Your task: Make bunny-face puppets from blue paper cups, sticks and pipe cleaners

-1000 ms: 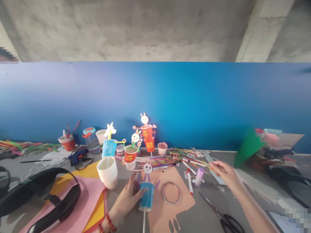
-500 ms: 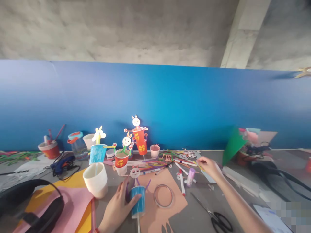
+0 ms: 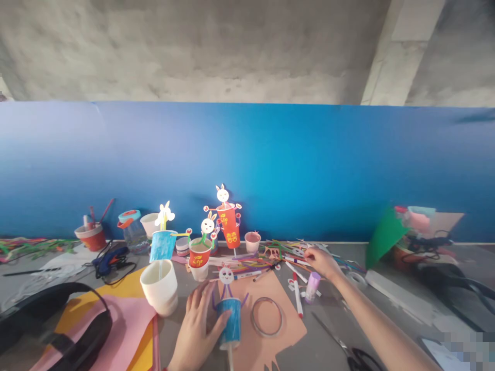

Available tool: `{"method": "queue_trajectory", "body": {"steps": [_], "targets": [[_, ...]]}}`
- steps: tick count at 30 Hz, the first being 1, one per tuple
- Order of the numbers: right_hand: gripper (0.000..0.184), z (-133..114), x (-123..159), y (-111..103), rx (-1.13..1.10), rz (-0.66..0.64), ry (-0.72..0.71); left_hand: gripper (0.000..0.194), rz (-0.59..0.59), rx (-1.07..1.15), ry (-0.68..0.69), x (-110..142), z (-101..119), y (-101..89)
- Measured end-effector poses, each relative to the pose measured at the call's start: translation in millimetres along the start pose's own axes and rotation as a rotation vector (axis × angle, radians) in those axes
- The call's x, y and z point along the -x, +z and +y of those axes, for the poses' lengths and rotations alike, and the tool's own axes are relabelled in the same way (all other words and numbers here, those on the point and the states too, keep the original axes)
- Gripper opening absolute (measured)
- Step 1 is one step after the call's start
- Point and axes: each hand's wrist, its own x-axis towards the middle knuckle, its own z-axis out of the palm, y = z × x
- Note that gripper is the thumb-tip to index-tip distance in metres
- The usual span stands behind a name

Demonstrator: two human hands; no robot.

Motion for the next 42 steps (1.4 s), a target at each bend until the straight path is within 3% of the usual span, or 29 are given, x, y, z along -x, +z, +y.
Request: {"method": "queue_trajectory", "body": {"steps": [4,9,13,15,21,27,33,42], "targets": [[0.015,1,7,-1,0.043,-0.065,-0.022,0.055,-0.011,0.040,0.126,-1,11,-8.9],[0.018,-3,18,-7,0.054,-0.067,-0.089,0.051,-0.116,0.094,0.301,-2,26,-16.6],[0.018,-7,22,-11,0.055,-0.085,-0.144,0.024,-0.099,0.214,0.350,-2,32,-18.5],[0.018,-7,21,-12,0.069,-0.079,-0.144,0.016,-0.058,0.286,0.334,-3,33,-19.1],[0.023,-3,5,-5,0.126,-0.007,-0.091,0.015,0.007,0.374,0.246,-6,33,-19.7],[0.022,-9,-11,5,0.101,-0.049,-0.100,0.016,0.001,0.381,0.209,-5,32,-17.7],[0.013,-14,6,-6,0.051,-0.115,-0.180,0.016,0.003,0.406,0.196,-3,31,-18.4],[0.006,-19,14,-3,0.051,-0.068,-0.115,0.018,-0.010,0.441,0.193,-2,30,-15.1]]}}
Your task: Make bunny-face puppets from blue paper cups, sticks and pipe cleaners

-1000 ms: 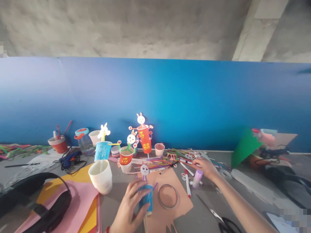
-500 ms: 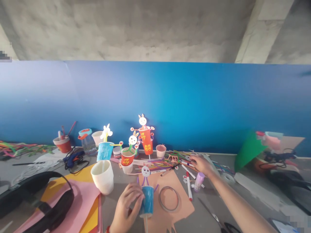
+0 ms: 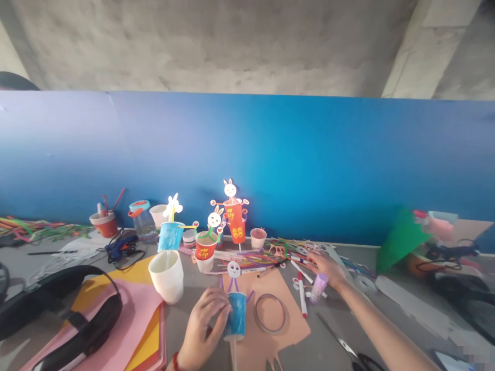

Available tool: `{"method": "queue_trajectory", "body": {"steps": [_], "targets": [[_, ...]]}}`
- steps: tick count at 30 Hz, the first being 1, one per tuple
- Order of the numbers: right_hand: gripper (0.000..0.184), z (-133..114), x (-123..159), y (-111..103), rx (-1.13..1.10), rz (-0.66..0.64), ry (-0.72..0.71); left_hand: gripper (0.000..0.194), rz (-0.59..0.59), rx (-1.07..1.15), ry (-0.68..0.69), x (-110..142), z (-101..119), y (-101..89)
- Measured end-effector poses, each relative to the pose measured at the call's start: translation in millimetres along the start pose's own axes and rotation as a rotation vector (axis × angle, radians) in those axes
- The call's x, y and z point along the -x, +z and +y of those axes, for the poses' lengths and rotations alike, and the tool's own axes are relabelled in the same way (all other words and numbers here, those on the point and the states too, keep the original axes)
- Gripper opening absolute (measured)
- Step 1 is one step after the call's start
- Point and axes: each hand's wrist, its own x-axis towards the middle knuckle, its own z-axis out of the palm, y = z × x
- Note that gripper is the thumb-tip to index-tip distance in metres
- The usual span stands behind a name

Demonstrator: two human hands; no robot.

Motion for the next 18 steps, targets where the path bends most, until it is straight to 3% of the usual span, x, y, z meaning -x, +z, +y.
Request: {"method": "queue_trajectory", "body": {"steps": [5,10,14,16,18], "targets": [[0.011,0,-6,-4,-0.079,0.045,0.008,0.018,0.037,-0.001,0.013,0,1,0.0],[0.019,-5,2,-48,-0.186,0.207,0.095,0.019,0.075,0.000,0.020,-1,6,-1.7],[0.027,-54,39,-83,-0.339,0.315,0.045,0.019,0.101,-0.019,0.028,0,9,-2.3],[0.027,-92,65,-85,-0.436,0.184,0.006,0.017,0.103,-0.032,0.049,0,11,-2.1],[0.025,-128,88,-76,-0.462,-0.032,-0.073,0.017,0.103,-0.053,0.080,1,13,-1.6]]}}
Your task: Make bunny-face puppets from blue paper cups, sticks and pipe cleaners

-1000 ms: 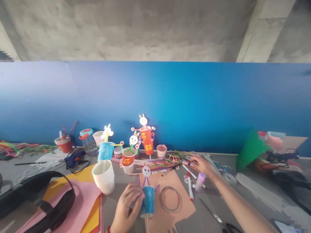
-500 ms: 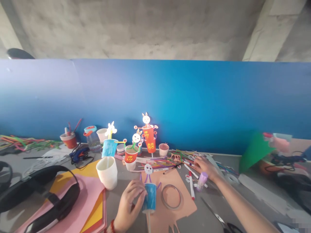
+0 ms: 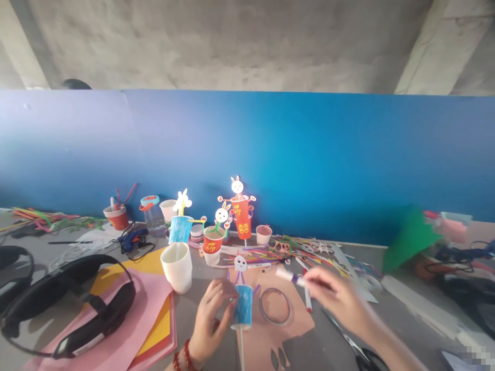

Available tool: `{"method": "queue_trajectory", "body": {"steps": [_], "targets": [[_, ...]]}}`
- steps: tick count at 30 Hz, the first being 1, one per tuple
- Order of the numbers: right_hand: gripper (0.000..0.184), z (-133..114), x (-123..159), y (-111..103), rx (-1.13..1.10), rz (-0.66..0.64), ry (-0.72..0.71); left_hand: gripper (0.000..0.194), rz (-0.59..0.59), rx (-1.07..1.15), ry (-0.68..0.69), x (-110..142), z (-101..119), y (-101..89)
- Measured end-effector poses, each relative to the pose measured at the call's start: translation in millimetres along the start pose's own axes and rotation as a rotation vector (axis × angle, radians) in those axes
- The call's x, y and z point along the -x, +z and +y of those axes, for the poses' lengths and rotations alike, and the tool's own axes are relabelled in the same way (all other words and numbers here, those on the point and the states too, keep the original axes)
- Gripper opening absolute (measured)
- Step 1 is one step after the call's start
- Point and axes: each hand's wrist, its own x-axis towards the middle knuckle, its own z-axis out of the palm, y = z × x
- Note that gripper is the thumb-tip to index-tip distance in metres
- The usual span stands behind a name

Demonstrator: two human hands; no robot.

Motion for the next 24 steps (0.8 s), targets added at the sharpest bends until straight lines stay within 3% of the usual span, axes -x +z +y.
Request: {"method": "queue_trajectory", "body": {"steps": [2,6,9,14,19,22,24], "targets": [[0.020,-19,14,27,-0.021,-0.140,-0.034,0.022,-0.037,-0.035,0.051,1,4,0.9],[0.016,-33,24,65,-0.136,-0.212,-0.007,0.038,-0.242,-0.099,0.198,3,16,7.4],[0.014,-36,26,76,-0.234,-0.217,0.007,0.018,-0.305,-0.118,0.244,5,23,13.8],[0.011,-29,31,79,-0.271,-0.184,-0.014,0.016,-0.312,-0.152,0.235,3,22,12.4],[0.022,2,16,72,0.233,0.065,-0.031,0.029,-0.388,-0.294,0.163,-2,18,11.6],[0.035,13,2,73,0.580,0.033,0.069,0.029,-0.481,-0.340,0.128,-2,18,14.0],[0.039,14,-4,76,0.674,-0.026,0.101,0.022,-0.520,-0.347,0.106,-2,17,14.2]]}}
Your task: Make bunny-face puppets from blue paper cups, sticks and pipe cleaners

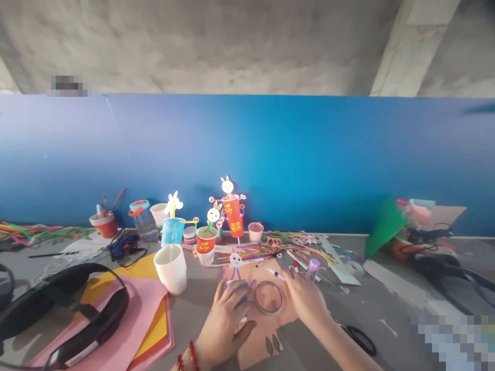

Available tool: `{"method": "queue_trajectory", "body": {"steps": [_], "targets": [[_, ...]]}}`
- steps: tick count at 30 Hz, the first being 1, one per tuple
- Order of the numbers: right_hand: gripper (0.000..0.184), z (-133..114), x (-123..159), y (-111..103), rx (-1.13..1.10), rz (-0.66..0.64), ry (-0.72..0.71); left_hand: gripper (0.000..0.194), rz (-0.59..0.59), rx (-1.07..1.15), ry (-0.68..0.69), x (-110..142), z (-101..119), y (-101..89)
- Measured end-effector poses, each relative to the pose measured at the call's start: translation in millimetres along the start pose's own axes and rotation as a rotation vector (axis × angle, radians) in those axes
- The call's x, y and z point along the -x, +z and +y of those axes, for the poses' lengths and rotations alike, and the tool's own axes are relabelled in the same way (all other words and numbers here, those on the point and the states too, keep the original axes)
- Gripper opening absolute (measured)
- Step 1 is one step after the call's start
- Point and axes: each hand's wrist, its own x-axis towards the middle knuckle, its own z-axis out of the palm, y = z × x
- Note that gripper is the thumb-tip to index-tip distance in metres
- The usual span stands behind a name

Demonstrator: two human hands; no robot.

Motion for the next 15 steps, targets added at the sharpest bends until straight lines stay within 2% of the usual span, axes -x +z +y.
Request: {"method": "queue_trajectory", "body": {"steps": [5,9,15], "targets": [[0.029,-10,-8,3,0.024,-0.066,0.000,0.016,0.017,0.011,-0.035,-1,-3,-2.8],[0.016,-5,-34,9,0.026,-0.097,0.096,0.020,0.103,0.045,-0.028,-2,-5,-1.3],[0.030,4,-90,28,0.001,-0.093,0.296,0.014,0.322,0.082,-0.151,4,-15,5.4]]}}
